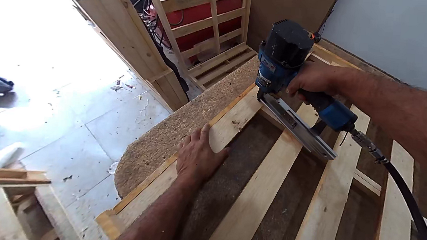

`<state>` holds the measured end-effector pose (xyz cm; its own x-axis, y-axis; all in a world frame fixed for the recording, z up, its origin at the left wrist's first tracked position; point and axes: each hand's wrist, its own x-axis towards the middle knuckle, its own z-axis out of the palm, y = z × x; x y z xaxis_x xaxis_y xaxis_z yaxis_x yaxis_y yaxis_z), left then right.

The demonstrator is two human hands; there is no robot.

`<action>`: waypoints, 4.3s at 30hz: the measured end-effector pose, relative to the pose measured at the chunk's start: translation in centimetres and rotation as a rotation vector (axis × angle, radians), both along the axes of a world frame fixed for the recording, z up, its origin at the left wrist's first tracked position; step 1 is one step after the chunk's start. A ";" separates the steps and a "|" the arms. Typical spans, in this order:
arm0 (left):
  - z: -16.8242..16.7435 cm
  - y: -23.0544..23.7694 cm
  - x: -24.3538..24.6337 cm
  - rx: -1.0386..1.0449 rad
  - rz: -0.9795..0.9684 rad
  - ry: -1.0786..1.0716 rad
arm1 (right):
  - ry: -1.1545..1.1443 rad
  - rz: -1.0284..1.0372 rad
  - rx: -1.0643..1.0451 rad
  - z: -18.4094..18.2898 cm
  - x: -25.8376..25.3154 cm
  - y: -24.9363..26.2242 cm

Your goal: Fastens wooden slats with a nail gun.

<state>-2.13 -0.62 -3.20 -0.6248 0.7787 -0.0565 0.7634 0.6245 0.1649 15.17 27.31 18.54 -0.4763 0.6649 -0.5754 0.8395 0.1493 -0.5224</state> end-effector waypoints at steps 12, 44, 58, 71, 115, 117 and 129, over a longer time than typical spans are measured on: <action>0.3 0.2 0.0 0.030 -0.010 -0.013 | 0.074 -0.069 0.022 0.7 4.8 -1.0; 0.2 -0.1 0.0 0.041 -0.014 -0.044 | -0.059 -0.174 -0.038 0.1 16.8 -3.7; -0.2 0.0 0.1 0.057 -0.033 -0.074 | 0.093 -0.279 0.044 0.2 24.4 -6.5; -0.2 0.1 0.0 0.041 -0.026 -0.063 | 0.054 -0.325 0.012 -0.5 32.1 -7.5; -0.8 -7.2 35.9 0.104 -0.555 -0.094 | -0.053 -0.386 0.025 -0.1 50.0 -12.5; -0.9 -7.2 35.9 0.104 -0.549 -0.081 | -0.070 -0.363 -0.001 0.0 50.5 -12.5; -1.1 -7.1 35.7 0.134 -0.519 -0.112 | -0.037 -0.444 -0.070 -0.5 54.0 -12.5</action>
